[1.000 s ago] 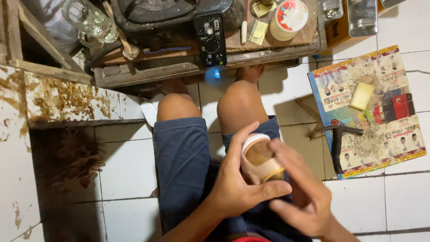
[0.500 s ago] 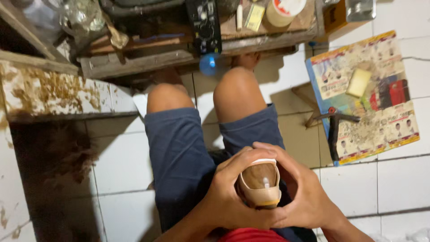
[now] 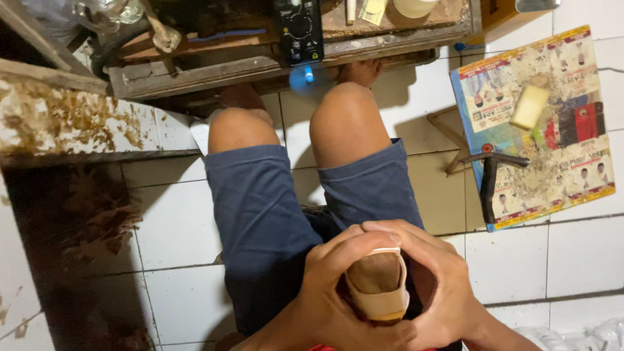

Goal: The person sits on the floor and assembles a sandal: they hold the strap upper over a lit gas burner to heat it, then press it onto a white sole and squeeze the parts together by hand. They use a curved blade to trim and press the edge of the sole, turning the sandal to work around it, and set the finished sandal aside.

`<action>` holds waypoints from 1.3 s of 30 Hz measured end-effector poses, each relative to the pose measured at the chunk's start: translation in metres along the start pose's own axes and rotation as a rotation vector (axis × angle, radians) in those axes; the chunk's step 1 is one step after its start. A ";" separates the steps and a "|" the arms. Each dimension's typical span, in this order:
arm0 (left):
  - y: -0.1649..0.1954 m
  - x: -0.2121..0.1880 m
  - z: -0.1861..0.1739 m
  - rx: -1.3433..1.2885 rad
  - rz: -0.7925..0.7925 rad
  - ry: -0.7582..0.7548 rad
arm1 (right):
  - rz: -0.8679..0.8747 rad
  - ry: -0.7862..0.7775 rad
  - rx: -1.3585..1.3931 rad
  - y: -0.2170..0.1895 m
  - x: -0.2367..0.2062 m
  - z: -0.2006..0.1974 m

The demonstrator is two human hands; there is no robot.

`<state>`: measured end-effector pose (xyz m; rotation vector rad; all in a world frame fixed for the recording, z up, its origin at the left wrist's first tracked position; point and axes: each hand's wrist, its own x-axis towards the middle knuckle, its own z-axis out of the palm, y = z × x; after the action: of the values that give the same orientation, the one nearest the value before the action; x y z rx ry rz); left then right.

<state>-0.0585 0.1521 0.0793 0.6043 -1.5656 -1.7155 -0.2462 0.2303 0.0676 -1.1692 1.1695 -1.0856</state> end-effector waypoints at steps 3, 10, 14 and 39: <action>0.009 0.006 -0.007 0.063 -0.040 -0.073 | 0.074 -0.007 0.000 0.001 -0.001 -0.001; 0.021 0.042 -0.026 -0.297 -0.126 0.281 | -0.504 0.142 -0.615 -0.016 0.017 -0.007; 0.005 0.076 -0.043 -0.718 -0.612 -0.060 | -0.790 0.113 -0.944 -0.016 0.038 -0.019; -0.007 0.068 -0.056 0.392 0.215 -0.074 | -0.153 0.048 -0.394 -0.060 0.074 -0.016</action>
<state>-0.0606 0.0639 0.0726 0.5426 -1.9634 -1.2941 -0.2566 0.1502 0.1204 -1.5651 1.3904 -1.0277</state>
